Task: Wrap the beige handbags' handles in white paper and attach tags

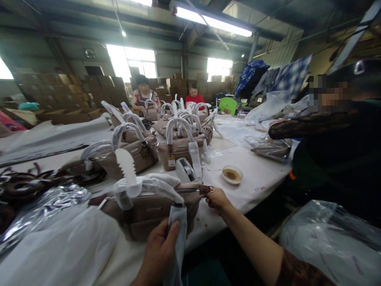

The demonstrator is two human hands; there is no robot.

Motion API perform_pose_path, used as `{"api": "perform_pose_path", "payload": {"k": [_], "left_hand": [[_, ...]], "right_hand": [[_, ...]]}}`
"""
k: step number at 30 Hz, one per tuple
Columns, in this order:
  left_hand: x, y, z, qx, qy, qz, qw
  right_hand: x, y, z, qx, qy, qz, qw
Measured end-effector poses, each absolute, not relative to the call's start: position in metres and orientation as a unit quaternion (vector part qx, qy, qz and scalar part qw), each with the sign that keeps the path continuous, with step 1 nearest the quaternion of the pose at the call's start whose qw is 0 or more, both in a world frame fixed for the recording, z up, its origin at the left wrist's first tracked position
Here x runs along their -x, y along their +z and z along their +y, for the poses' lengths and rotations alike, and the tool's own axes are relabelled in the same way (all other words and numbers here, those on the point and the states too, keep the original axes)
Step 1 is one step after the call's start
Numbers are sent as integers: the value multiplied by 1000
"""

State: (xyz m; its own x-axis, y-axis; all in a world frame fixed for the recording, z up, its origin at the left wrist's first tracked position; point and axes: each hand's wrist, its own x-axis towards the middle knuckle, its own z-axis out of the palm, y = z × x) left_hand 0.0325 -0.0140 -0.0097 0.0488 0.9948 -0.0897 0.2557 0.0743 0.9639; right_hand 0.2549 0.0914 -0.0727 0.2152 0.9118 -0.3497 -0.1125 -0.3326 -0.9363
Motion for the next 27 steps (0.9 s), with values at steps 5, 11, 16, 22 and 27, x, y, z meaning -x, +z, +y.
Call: {"api": "perform_pose_path", "payload": {"k": [5, 11, 16, 22, 27], "left_hand": [[-32, -10, -14, -568, 393, 556, 463], [-36, 0, -14, -589, 412, 556, 418], [-38, -1, -15, -610, 424, 553, 377], [-38, -8, -18, -636, 428, 552, 328], [-38, -6, -19, -658, 410, 562, 286]], "right_hand": [[-270, -79, 74, 645, 505, -337, 464], [-268, -19, 12, 500, 486, -494, 520], [-210, 33, -15, 412, 407, -716, 390], [-171, 41, 3, 492, 280, -750, 341], [-167, 45, 6, 566, 218, -734, 305]]}}
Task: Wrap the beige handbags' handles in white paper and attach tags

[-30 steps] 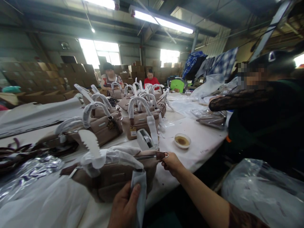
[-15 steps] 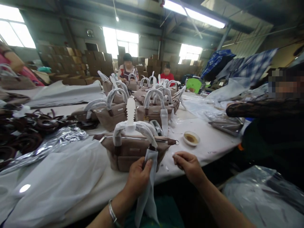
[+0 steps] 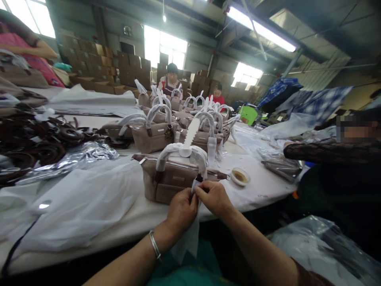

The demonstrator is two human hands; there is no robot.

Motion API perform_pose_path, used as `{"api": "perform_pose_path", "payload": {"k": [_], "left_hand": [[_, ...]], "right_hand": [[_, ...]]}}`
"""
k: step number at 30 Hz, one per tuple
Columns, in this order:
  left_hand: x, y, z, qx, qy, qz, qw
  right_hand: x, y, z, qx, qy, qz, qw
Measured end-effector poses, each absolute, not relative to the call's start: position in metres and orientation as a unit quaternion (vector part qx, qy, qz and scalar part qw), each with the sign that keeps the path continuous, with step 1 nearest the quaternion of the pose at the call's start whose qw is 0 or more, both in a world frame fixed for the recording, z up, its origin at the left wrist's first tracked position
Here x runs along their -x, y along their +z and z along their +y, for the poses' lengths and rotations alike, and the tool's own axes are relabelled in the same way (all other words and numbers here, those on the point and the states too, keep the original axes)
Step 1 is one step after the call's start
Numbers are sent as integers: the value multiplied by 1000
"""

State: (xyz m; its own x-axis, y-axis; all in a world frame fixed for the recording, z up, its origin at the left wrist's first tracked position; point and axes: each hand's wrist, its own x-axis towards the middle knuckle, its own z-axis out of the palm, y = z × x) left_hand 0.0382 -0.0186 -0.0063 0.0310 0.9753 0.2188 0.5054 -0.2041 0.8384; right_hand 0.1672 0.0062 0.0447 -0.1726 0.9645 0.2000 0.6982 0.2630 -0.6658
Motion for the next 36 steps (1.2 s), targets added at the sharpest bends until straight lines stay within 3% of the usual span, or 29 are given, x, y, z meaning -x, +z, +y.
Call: {"api": "perform_pose_path", "payload": {"k": [14, 17, 22, 28, 36], "left_hand": [[-41, -9, -23, -708, 378, 561, 203], [-39, -8, -22, -707, 377, 561, 206], [-34, -7, -19, -695, 374, 575, 213], [-33, -2, -15, -668, 409, 559, 272], [-28, -10, -11, -572, 442, 501, 476]], "right_hand": [[-152, 45, 12, 664, 31, -721, 195], [-157, 44, 9, 650, 60, -724, 225], [-172, 37, 5, 594, 244, -706, 299], [-175, 36, 4, 603, 274, -675, 326], [-180, 24, 6, 632, 235, -654, 342]]}}
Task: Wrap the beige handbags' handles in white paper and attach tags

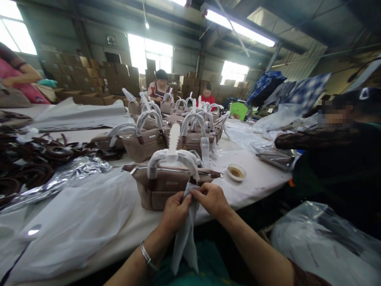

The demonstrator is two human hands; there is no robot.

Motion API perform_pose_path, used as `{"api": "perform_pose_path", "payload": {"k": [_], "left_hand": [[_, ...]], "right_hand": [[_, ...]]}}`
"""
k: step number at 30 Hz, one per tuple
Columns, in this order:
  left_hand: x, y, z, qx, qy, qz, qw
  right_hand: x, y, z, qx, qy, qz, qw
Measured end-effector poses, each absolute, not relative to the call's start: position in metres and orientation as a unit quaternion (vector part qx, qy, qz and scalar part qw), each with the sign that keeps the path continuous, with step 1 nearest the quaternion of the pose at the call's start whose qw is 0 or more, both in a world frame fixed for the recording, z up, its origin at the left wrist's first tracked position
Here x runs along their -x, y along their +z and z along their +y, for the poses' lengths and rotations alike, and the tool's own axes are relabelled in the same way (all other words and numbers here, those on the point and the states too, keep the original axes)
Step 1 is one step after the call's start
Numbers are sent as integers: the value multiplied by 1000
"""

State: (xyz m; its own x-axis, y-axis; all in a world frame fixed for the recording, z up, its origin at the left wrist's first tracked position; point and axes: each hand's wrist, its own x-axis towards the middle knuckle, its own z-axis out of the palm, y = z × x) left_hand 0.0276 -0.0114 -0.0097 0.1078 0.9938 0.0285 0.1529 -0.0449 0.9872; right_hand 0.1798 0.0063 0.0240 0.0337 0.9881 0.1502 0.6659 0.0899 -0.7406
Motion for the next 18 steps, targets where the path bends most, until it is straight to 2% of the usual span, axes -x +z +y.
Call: {"api": "perform_pose_path", "payload": {"k": [2, 6, 9, 13, 18], "left_hand": [[-28, -14, -11, -540, 446, 476, 533], [-32, -20, -11, -444, 449, 416, 654], [-35, -19, -12, -385, 452, 391, 703], [-36, -13, -13, -370, 454, 394, 708], [-37, -9, -10, -406, 451, 412, 680]], "right_hand": [[-184, 16, 8, 622, 321, -617, 359], [-190, -2, 7, 507, 595, -463, 417], [-193, -15, 5, 413, 701, -376, 444], [-194, -22, 1, 380, 722, -357, 454], [-188, -8, -3, 441, 646, -419, 462]]}}
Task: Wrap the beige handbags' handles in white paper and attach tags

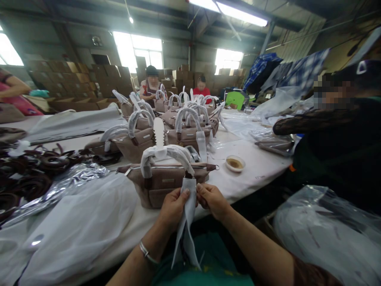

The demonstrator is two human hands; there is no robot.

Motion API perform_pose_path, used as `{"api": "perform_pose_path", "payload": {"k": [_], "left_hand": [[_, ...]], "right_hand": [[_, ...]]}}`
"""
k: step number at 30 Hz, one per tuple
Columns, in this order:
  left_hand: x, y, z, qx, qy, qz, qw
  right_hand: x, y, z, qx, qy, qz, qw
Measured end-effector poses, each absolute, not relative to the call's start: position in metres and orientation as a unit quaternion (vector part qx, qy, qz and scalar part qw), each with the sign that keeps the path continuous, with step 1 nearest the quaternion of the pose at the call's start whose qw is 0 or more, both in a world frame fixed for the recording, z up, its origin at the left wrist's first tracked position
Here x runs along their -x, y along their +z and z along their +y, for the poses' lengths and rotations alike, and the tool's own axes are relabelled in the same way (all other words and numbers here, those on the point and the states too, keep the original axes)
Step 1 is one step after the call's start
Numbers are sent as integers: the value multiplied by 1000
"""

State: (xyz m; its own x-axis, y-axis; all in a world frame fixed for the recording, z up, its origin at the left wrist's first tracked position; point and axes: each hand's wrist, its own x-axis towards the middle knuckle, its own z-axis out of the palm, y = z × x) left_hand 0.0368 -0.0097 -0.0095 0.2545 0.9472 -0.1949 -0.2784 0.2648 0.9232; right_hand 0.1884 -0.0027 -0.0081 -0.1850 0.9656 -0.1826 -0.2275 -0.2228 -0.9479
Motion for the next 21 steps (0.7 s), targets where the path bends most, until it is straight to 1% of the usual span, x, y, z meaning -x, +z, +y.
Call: {"api": "perform_pose_path", "payload": {"k": [4, 8, 11, 15, 21], "left_hand": [[-34, -14, -16, -376, 459, 416, 689], [-25, -31, -43, -352, 389, 428, 736], [-22, -47, -64, -355, 359, 452, 735], [-23, -58, -73, -349, 384, 472, 713], [-25, -66, -68, -405, 388, 466, 684]], "right_hand": [[-182, 1, 0, 493, 551, -478, 473], [-180, -11, 7, 518, 505, -467, 509], [-181, -22, 8, 523, 489, -478, 509], [-188, -31, -7, 473, 525, -500, 501], [-187, -62, -49, 396, 648, -506, 409]]}}
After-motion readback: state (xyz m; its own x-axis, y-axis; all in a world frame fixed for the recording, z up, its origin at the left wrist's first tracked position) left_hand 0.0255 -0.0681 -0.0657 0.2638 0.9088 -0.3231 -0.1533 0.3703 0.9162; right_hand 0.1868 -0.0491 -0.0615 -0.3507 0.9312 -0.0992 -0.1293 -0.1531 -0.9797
